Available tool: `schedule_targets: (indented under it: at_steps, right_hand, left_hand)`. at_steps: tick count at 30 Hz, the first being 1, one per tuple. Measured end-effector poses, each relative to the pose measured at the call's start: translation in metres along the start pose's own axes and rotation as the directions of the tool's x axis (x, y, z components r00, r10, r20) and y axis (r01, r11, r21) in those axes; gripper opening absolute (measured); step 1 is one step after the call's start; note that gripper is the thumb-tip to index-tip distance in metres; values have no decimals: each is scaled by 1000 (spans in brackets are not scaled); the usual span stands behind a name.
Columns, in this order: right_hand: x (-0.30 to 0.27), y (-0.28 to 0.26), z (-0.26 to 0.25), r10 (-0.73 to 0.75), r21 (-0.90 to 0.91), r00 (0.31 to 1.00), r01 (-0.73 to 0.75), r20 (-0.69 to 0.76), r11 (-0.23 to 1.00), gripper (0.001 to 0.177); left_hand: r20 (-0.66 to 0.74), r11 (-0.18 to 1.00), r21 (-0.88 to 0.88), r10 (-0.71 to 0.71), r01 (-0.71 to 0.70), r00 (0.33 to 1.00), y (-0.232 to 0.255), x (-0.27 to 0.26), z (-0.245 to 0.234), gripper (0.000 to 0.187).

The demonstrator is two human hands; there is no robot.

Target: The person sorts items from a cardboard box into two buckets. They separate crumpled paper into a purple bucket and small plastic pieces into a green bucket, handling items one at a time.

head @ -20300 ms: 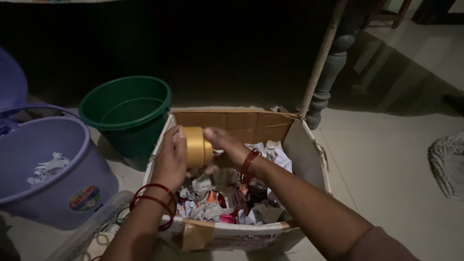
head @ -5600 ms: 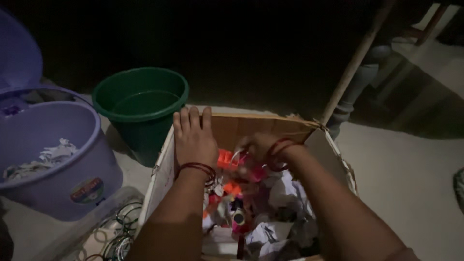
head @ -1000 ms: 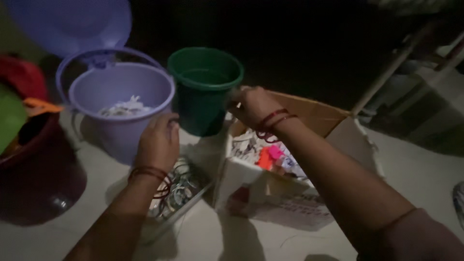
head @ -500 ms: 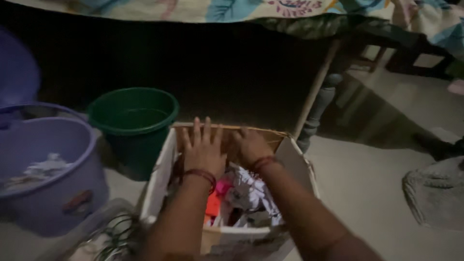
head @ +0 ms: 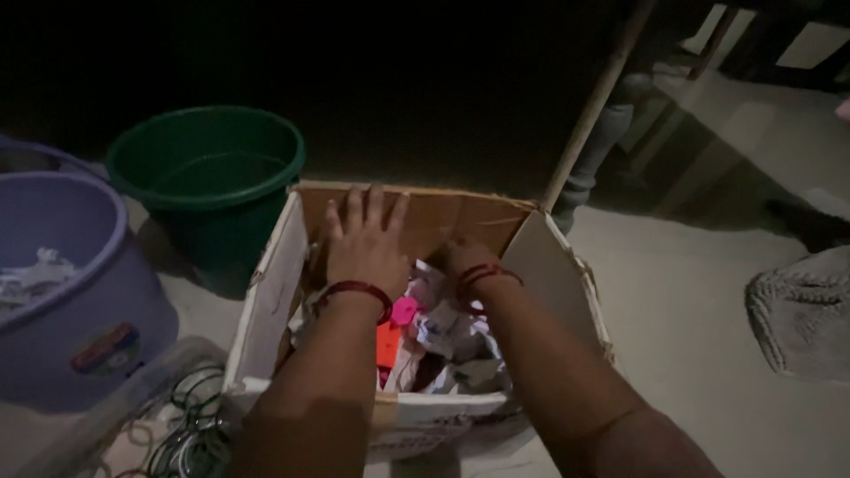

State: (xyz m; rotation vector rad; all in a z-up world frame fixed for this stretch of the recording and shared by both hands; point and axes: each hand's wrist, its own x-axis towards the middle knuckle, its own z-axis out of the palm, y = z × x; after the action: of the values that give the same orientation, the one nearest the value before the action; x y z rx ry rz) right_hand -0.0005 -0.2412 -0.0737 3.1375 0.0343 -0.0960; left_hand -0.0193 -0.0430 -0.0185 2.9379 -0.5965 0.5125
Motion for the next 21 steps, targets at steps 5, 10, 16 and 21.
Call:
schedule_targets:
  at_steps: [5,10,16,21]
  right_hand:
    - [0,15,5,-38,-85,999,41,35,996,50]
    - [1,21,13,180,104,980,-188,81,977,55]
    - [-14,30,14,130,38,878,-166,461,985,48]
    - [-14,33,14,91,56,869,-135,487,989,43]
  left_hand:
    - [80,1000,3,-29,28,996,4,-10,-10,89]
    - [129,999,-4,-44,45,991,5,-16,-16,89]
    - [121,997,-47,-58,64,991,5,-17,-12,91]
    - [140,996,-46,-66,73,988,6,-16,-13,92]
